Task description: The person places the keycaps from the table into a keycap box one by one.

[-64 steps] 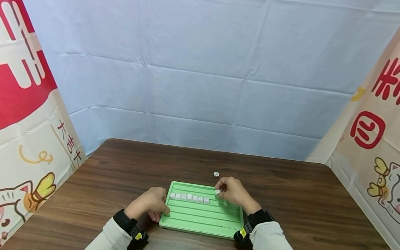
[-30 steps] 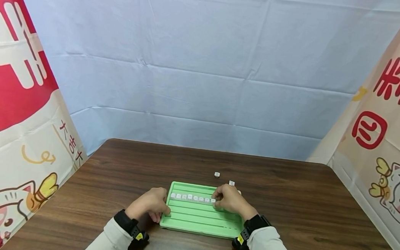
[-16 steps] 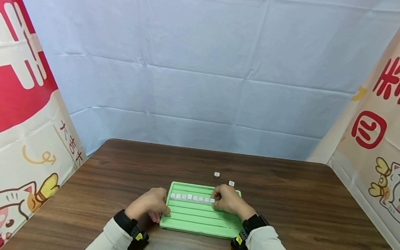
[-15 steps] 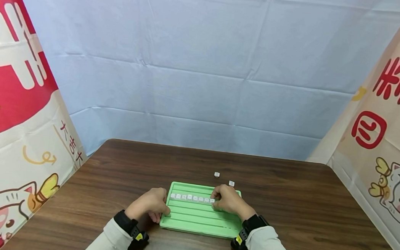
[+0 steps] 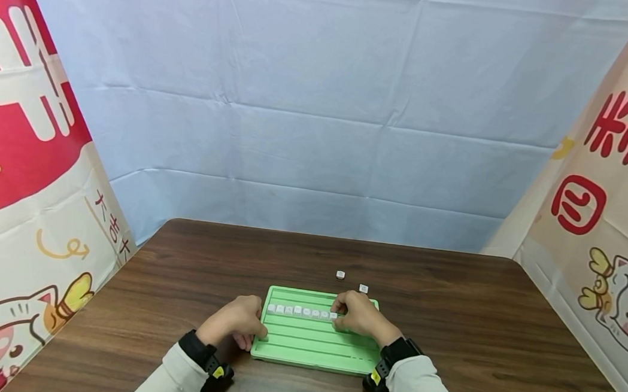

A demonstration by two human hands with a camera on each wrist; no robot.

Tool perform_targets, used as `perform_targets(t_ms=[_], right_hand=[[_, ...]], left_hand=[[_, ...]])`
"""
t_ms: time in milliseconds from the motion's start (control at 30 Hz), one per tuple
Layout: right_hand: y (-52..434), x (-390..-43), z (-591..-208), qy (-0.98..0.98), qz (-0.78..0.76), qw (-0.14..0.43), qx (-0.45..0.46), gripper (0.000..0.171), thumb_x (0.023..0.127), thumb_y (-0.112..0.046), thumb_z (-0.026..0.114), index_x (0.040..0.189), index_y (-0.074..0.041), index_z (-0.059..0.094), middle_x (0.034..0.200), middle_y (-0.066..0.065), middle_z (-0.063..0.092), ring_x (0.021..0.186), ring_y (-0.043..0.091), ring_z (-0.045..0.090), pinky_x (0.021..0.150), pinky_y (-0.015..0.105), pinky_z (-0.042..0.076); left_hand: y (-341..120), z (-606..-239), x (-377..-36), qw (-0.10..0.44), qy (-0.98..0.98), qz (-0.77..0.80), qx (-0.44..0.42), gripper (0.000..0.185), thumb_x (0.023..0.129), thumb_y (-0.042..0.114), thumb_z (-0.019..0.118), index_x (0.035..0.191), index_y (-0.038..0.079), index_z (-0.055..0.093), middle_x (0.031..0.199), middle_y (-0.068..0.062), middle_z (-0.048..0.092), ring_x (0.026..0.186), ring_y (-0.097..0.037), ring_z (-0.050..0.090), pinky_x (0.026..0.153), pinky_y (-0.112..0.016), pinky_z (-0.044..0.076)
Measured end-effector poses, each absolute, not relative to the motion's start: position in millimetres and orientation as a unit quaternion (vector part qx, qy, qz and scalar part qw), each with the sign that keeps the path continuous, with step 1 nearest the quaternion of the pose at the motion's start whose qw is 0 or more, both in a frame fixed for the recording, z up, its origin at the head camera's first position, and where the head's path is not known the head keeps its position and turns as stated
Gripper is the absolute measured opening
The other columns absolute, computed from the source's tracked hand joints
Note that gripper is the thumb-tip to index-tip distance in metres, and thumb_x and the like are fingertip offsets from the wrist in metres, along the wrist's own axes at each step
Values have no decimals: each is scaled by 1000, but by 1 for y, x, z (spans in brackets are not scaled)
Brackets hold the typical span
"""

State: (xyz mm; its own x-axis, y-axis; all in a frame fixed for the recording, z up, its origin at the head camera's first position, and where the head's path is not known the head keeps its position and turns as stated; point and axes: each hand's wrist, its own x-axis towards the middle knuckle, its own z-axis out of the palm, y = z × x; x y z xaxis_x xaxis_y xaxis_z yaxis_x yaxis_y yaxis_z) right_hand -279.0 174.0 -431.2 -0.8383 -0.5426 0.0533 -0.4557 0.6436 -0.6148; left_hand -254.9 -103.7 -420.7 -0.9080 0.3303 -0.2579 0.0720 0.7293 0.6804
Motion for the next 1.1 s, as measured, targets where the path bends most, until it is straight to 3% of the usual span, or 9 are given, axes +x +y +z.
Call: perform_targets(t_ms=[233, 533, 933, 1100], right_hand=[[175, -280, -430, 902, -322, 76, -276, 16, 80, -4, 72, 93, -6, 63, 88, 1, 56, 77, 16, 52, 64, 33, 45], [181, -282, -422, 908, -303, 78, -279, 30, 79, -5, 73, 106, 0, 61, 94, 5, 58, 86, 24, 56, 71, 35, 48], [186, -281, -410, 922, -261, 73, -276, 44, 79, -6, 73, 119, 1, 59, 116, 19, 56, 105, 38, 53, 78, 44, 48], [185, -282, -407, 925, -242, 73, -283, 44, 78, -7, 74, 120, -1, 59, 120, 19, 55, 108, 38, 52, 79, 46, 48]], left_hand=[[-103, -421, -255, 180, 912, 351, 112, 18, 75, -2, 67, 59, -1, 59, 43, -10, 54, 37, -21, 55, 38, -35, 49], [-104, -423, -256, 176, 912, 352, 117, 19, 75, -2, 67, 58, -2, 60, 43, -10, 54, 36, -20, 54, 38, -35, 49], [-101, -423, -257, 180, 914, 347, 111, 18, 75, -1, 67, 58, -1, 60, 44, -10, 55, 36, -20, 55, 38, -34, 49], [-100, -424, -258, 186, 913, 347, 105, 18, 75, 0, 67, 58, -1, 60, 44, -10, 56, 36, -19, 54, 39, -34, 50]])
